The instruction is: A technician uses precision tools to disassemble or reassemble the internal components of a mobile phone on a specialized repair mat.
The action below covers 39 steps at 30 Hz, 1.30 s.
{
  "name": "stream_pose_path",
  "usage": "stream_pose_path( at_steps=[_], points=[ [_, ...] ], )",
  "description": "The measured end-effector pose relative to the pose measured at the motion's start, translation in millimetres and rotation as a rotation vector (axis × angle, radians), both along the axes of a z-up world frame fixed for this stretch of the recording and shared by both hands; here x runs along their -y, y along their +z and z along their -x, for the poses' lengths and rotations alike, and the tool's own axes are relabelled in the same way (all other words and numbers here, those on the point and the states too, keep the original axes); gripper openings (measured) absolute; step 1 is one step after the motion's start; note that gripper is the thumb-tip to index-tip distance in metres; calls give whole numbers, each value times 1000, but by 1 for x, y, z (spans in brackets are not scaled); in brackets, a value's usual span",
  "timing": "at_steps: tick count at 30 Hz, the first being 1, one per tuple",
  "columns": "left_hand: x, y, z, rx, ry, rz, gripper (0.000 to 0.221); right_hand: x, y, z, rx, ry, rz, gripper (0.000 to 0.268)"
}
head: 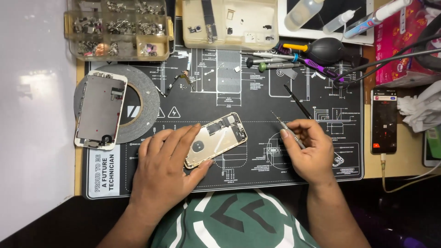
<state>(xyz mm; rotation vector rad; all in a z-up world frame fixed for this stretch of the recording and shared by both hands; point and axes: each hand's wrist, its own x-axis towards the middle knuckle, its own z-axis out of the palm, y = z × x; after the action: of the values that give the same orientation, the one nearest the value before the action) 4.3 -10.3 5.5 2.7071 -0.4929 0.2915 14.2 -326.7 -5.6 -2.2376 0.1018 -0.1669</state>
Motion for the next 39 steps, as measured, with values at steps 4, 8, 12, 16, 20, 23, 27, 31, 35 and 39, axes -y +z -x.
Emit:
stream_pose_path(
  at_steps=[4, 8, 12, 16, 20, 23, 27, 31, 35, 39],
  points=[
    [3, 2, -1, -16, 11, 7, 65, -1, 3, -3, 42, 64, 81, 17],
    [4, 2, 0, -61, 28, 5, 65, 3, 0, -2, 39, 114, 87, 15],
    [4, 2, 0, -98, 39, 19, 66, 2, 2, 0, 48, 131, 89, 14],
    [4, 3, -1, -115, 27, 11, 66, 3, 0, 0, 69, 144, 82, 16],
    [3, 4, -3, -141, 18, 18, 66, 4, -1, 0, 64, 144, 100, 15],
    [4, 4, -4, -148, 22, 17, 65, 5, -3, 0, 75, 154, 113, 14],
    [3, 4, -4, -165, 27, 17, 65, 4, -3, 0, 71, 158, 124, 14],
    [3, 4, -5, -156, 24, 31, 66, 4, -1, -2, 61, 165, 129, 14],
    [3, 5, -6, -163, 19, 43, 65, 4, 0, -3, 64, 173, 120, 14],
    [2, 4, -6, -173, 13, 51, 64, 4, -1, -3, 69, 173, 127, 14]
  ],
)
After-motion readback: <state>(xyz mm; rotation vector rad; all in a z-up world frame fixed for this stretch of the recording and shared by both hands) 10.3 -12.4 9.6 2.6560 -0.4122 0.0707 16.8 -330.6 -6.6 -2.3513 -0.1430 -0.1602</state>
